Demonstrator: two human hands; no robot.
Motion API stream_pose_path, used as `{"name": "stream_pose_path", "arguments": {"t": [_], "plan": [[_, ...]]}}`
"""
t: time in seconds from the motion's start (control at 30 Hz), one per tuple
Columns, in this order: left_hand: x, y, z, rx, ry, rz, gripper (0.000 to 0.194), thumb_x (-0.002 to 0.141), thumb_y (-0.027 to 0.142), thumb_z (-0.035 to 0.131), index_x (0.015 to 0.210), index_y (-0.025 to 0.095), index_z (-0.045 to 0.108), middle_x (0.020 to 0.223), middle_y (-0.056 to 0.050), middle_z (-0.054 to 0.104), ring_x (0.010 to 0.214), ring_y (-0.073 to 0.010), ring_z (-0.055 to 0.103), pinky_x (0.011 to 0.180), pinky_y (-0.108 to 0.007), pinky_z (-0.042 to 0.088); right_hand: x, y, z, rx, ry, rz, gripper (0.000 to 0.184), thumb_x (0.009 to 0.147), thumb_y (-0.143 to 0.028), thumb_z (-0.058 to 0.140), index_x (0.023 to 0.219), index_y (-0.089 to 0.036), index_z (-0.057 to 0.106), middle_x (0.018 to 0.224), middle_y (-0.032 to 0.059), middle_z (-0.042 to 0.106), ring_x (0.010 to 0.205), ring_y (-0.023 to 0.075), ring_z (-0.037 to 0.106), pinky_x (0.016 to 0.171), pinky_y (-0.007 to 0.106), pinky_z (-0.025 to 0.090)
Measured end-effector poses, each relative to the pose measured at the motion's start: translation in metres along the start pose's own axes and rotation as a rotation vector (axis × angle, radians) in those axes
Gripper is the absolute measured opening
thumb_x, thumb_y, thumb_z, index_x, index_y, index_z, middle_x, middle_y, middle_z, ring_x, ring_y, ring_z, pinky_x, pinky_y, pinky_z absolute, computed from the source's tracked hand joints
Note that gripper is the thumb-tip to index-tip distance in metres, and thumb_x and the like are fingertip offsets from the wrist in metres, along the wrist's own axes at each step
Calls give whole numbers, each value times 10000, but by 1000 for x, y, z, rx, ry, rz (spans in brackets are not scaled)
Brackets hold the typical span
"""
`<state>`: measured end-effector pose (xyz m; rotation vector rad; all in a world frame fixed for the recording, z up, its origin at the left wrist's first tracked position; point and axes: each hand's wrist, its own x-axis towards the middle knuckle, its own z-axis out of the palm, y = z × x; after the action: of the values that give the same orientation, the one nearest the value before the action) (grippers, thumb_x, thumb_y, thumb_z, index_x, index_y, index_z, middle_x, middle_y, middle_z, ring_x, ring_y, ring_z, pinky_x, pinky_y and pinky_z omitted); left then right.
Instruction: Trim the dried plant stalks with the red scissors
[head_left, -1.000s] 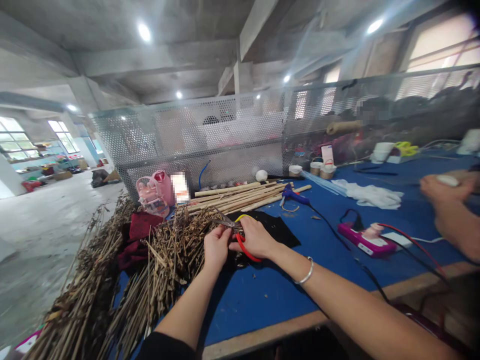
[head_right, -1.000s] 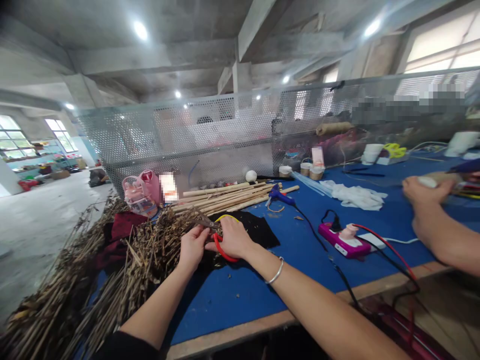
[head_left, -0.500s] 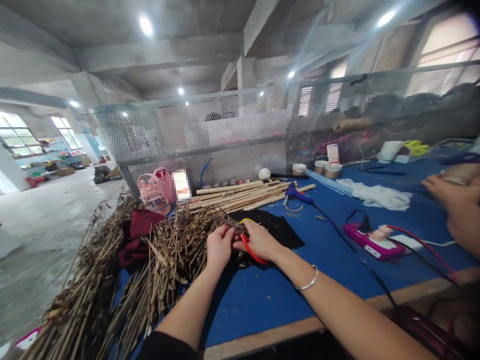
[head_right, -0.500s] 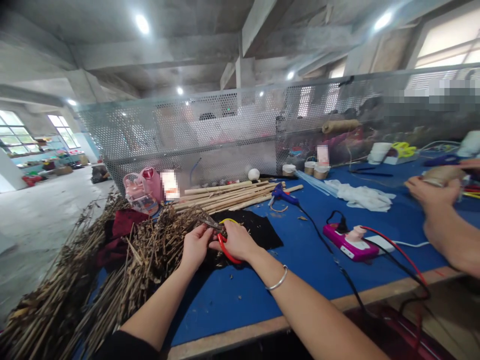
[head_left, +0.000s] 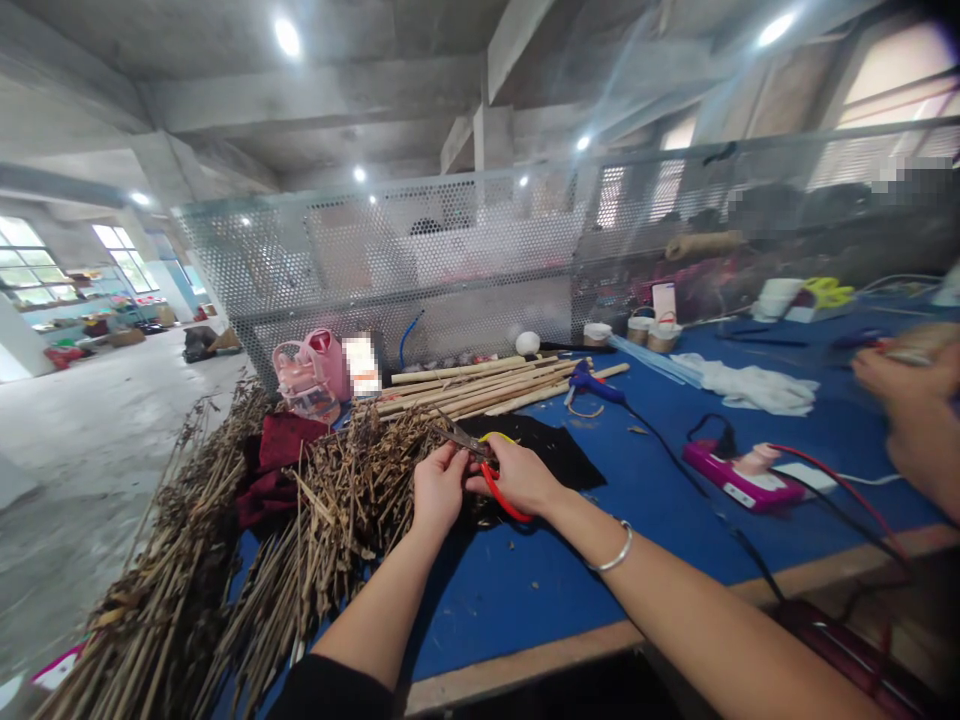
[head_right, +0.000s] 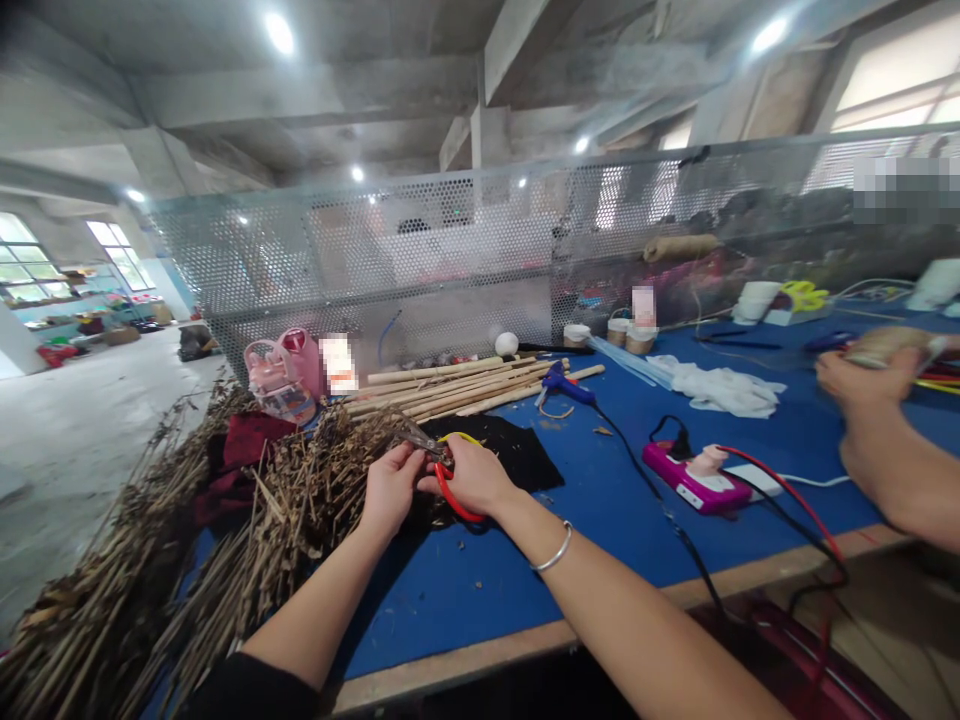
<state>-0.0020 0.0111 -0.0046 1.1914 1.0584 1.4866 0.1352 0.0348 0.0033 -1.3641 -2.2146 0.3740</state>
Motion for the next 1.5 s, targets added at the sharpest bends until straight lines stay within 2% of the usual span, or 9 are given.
{"name": "stream_pose_path", "arguments": {"t": [0.47, 0.73, 0.97, 1.23, 1.5], "plan": [[0, 1, -3, 82, 23, 49, 169, 718, 251, 547, 786, 139, 653, 719, -38, 668, 625, -135, 586, 579, -206, 454, -1, 2, 5, -73, 16, 25, 443, 619, -558, 631, 848, -203, 497, 777, 21, 600, 678, 159, 564, 533, 231, 296], [-3, 4, 1, 35, 0, 21, 182, 714, 232, 557, 820, 136, 668, 775, -56, 686, 673, -158, 617, 657, -242, 475, 0, 0, 6, -44, 82, -51, 469, 603, -543, 645, 845, -189, 454, 826, 36, 576, 730, 174, 552, 589, 251, 351], [-4, 3, 1, 26, 0, -7, 185, 718, 240, 559, 840, 145, 661, 799, -61, 689, 686, -171, 630, 644, -256, 487, 0, 1, 3, 42, -15, -8, 428, 613, -466, 679, 872, -198, 469, 823, 19, 600, 752, 171, 581, 600, 246, 362], [-6, 11, 2, 69, 33, -10, 152, 722, 200, 543, 799, 152, 665, 744, -40, 687, 642, -146, 617, 627, -227, 473, 1, 4, 6, -44, 3, 12, 485, 585, -569, 649, 845, -200, 472, 814, 29, 617, 719, 184, 585, 558, 241, 329], [-1, 0, -2, 92, 11, 20, 182, 735, 275, 544, 821, 154, 649, 787, -58, 685, 674, -166, 627, 623, -246, 486, 1, 3, 7, -87, -16, 54, 495, 596, -607, 621, 856, -208, 486, 810, 37, 620, 733, 190, 591, 551, 241, 324]]}}
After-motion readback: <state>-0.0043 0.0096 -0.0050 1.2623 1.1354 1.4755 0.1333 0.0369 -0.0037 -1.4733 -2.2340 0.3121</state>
